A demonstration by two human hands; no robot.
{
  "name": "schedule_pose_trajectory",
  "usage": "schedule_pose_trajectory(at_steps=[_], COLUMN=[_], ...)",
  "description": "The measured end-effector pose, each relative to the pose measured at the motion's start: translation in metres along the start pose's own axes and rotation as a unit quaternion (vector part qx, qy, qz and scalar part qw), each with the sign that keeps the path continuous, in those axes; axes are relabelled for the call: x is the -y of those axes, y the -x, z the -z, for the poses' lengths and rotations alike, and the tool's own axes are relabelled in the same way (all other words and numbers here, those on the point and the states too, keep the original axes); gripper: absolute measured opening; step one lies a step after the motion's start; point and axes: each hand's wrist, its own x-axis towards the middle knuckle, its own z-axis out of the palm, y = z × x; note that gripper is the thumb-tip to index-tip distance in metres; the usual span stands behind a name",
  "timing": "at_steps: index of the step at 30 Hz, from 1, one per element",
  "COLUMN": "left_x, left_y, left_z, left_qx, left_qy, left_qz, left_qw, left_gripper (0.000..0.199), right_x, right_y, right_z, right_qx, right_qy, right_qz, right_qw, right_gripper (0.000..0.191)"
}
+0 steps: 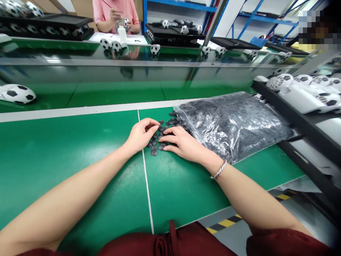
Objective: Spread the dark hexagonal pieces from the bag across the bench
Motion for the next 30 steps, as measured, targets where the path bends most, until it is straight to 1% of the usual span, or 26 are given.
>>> schedule_pose_trajectory(at_steps=[5,9,15,21,27,30], left_x=[0.0,0.0,0.001,-0.002,-0.001,0.0], left_y=[0.0,0.0,0.0,0.001,0.001,0.002], left_z=[0.0,0.0,0.0,0.0,0.0,0.0], left_qx=[0.009,0.019,0.017,0.018,0.021,0.025], left_qy=[0.0,-0.002,-0.016,-0.035,-0.042,-0.043], left_qz=[-0.001,-0.001,-0.004,-0.01,-0.016,-0.019], left_qw=[1.0,1.0,1.0,0.999,0.999,0.999], left_gripper=[0.019,0.02,0.019,0.018,0.017,0.017], right_x=[0.003,0.005,0.006,0.009,0.011,0.011], right_y=[0.001,0.0,-0.001,-0.002,-0.004,-0.004], right_z=[0.0,-0.002,-0.003,0.001,0.003,0.004], right_qx=[0.003,0.002,-0.002,-0.007,-0.011,-0.008], right_qy=[0.001,-0.009,-0.017,-0.062,-0.073,-0.065], right_qz=[-0.003,0.012,0.021,0.027,0.035,0.025], right_qw=[1.0,1.0,1.0,0.998,0.997,0.998], right_gripper=[0.021,0.026,0.016,0.007,0.007,0.006])
